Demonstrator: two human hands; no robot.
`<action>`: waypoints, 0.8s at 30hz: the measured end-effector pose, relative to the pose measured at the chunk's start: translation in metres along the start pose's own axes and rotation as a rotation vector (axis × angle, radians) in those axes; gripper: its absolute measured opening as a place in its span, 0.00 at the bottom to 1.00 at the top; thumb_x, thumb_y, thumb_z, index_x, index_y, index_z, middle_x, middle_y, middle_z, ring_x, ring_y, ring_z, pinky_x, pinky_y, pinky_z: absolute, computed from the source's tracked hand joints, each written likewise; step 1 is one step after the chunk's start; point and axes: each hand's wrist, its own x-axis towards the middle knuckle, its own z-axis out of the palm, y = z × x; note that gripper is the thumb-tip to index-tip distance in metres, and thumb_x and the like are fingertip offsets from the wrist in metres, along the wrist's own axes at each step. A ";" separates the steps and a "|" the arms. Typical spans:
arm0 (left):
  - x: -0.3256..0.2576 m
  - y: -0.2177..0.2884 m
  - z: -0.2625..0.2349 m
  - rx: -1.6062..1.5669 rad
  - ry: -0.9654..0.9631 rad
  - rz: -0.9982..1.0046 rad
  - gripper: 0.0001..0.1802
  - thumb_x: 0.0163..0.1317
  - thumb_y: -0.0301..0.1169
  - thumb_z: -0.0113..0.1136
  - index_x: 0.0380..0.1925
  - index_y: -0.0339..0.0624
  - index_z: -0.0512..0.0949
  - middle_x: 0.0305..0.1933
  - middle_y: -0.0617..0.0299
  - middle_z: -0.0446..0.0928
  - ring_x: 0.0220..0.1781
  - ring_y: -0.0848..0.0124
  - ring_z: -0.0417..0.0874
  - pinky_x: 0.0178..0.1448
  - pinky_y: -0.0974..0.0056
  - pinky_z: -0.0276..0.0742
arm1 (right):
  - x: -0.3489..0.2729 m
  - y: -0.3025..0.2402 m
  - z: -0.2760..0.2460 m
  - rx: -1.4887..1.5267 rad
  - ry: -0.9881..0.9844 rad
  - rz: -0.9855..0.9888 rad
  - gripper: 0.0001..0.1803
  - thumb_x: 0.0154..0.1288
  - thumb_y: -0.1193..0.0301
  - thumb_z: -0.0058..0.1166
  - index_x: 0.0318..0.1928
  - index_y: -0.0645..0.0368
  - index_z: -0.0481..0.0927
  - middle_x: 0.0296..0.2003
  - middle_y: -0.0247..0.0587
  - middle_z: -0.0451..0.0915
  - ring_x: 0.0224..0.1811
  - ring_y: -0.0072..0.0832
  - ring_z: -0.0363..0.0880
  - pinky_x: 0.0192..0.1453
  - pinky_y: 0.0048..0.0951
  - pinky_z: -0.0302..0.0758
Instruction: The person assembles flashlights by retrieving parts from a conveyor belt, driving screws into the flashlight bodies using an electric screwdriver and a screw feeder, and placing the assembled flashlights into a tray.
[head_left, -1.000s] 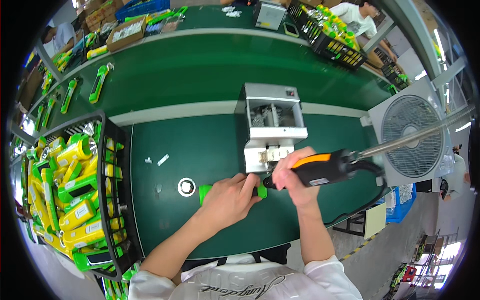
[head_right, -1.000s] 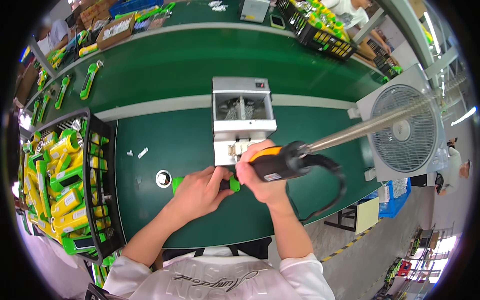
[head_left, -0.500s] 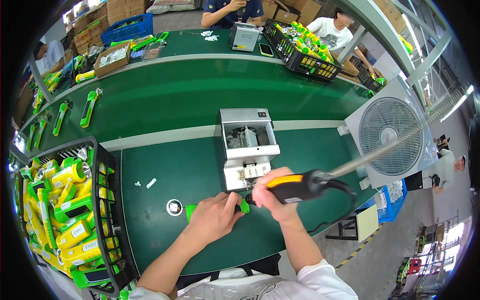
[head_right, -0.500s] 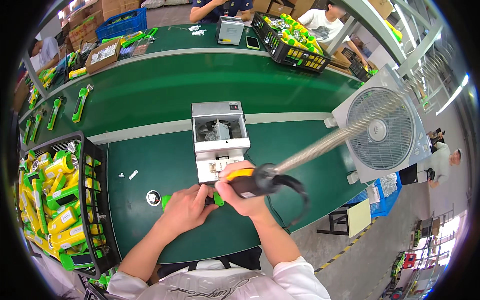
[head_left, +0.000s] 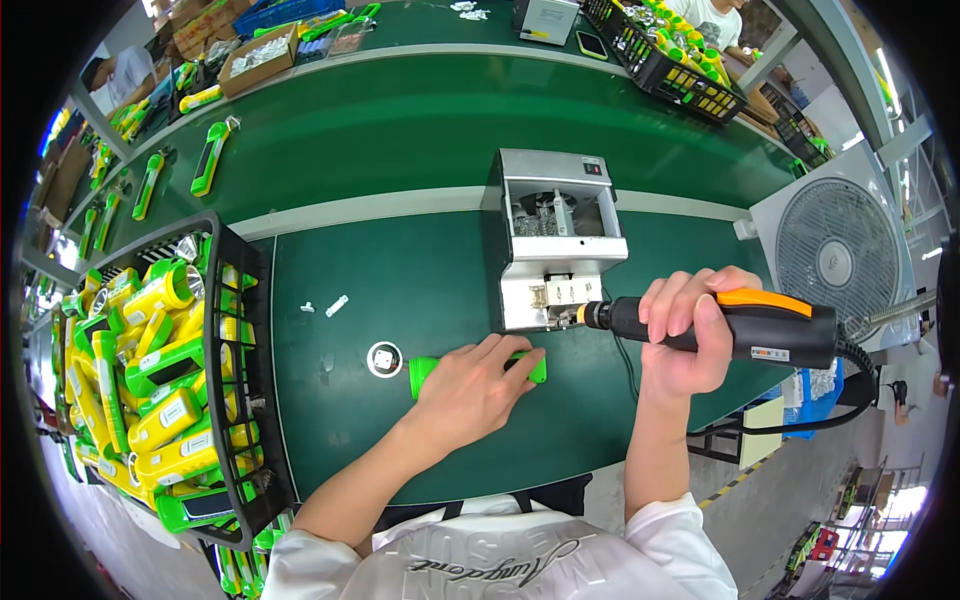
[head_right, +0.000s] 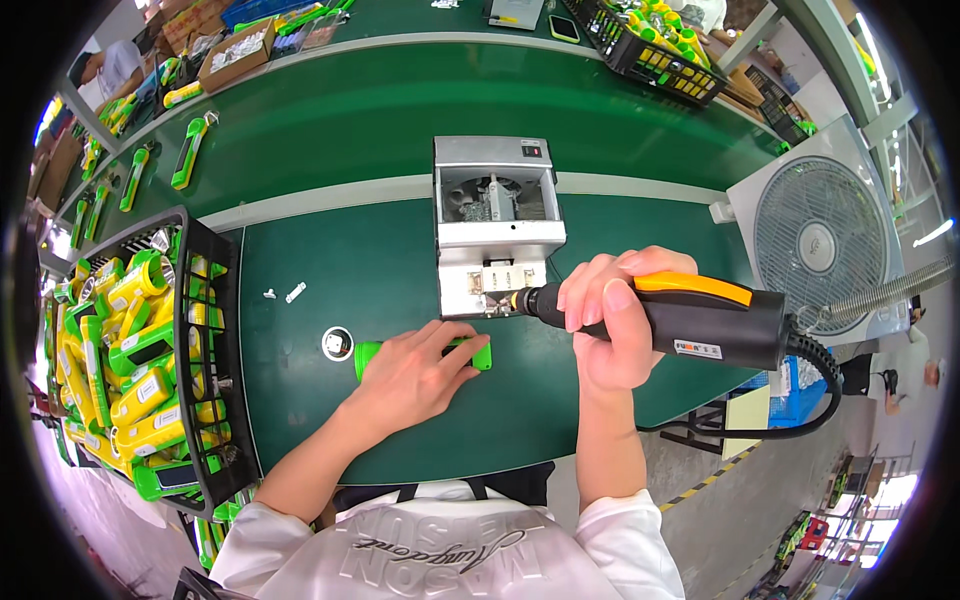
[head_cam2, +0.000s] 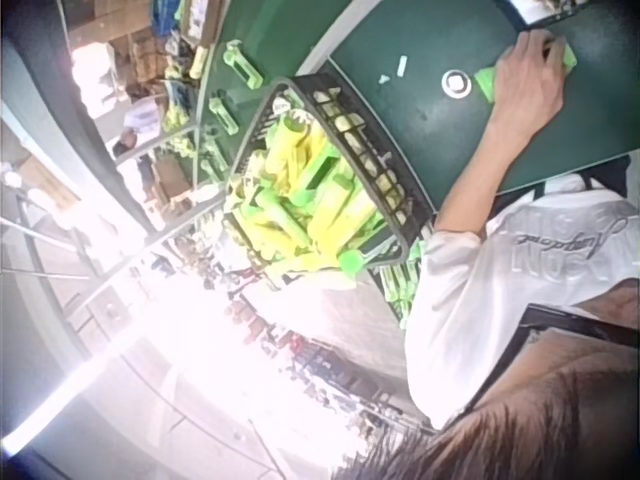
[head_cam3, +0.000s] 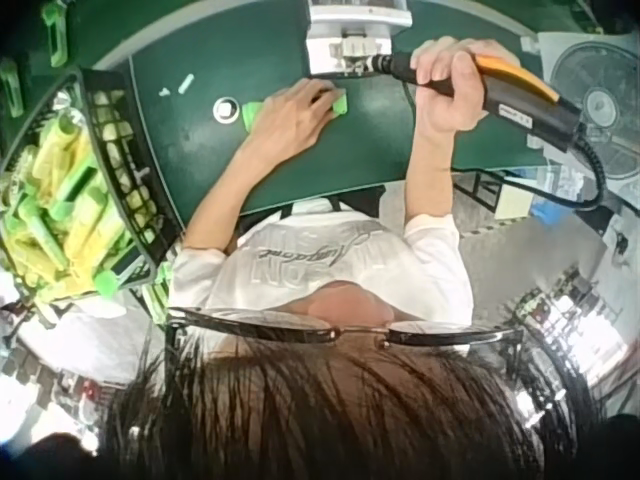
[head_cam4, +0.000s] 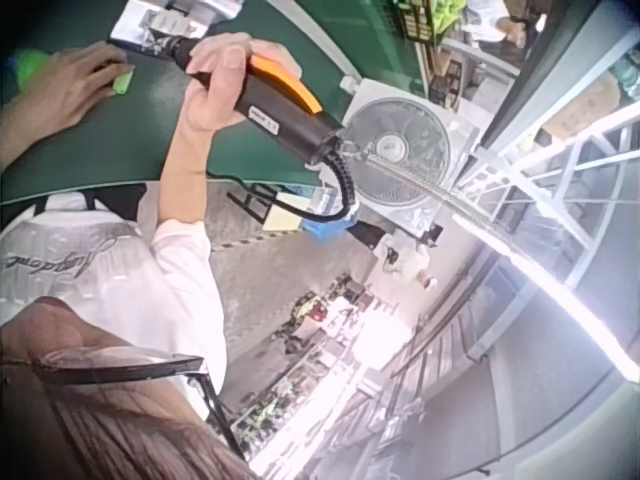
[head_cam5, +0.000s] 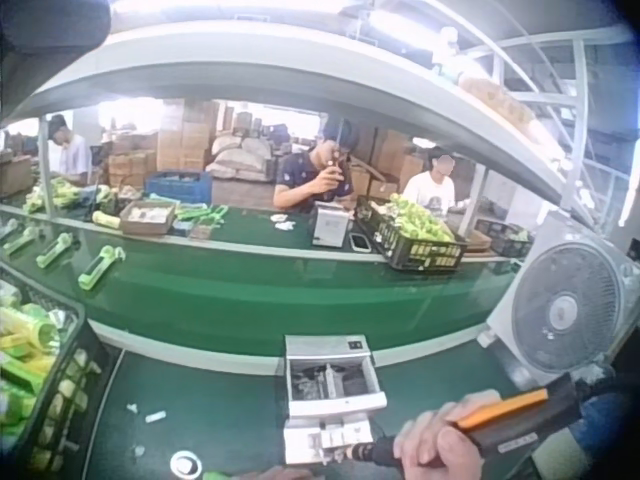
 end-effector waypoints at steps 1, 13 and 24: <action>0.000 0.000 0.000 -0.002 0.000 -0.002 0.20 0.57 0.32 0.68 0.50 0.43 0.79 0.48 0.62 0.77 0.43 0.63 0.83 0.43 0.59 0.81 | 0.000 0.002 0.001 -0.005 -0.008 0.002 0.11 0.64 0.76 0.49 0.46 0.59 0.66 0.19 0.34 0.66 0.15 0.24 0.64 0.24 0.30 0.70; -0.003 0.000 -0.001 0.001 0.009 -0.006 0.19 0.58 0.33 0.67 0.49 0.43 0.80 0.47 0.62 0.77 0.41 0.64 0.83 0.41 0.59 0.81 | -0.010 0.011 0.010 -0.019 -0.123 -0.010 0.12 0.67 0.81 0.52 0.46 0.60 0.65 0.24 0.37 0.72 0.18 0.24 0.69 0.25 0.29 0.73; 0.000 0.000 0.002 -0.010 0.001 -0.010 0.18 0.58 0.34 0.67 0.49 0.43 0.81 0.48 0.63 0.80 0.46 0.64 0.83 0.43 0.59 0.83 | 0.038 0.015 0.038 -0.091 -0.109 0.385 0.09 0.57 0.87 0.57 0.36 0.65 0.74 0.26 0.36 0.76 0.16 0.20 0.72 0.21 0.24 0.71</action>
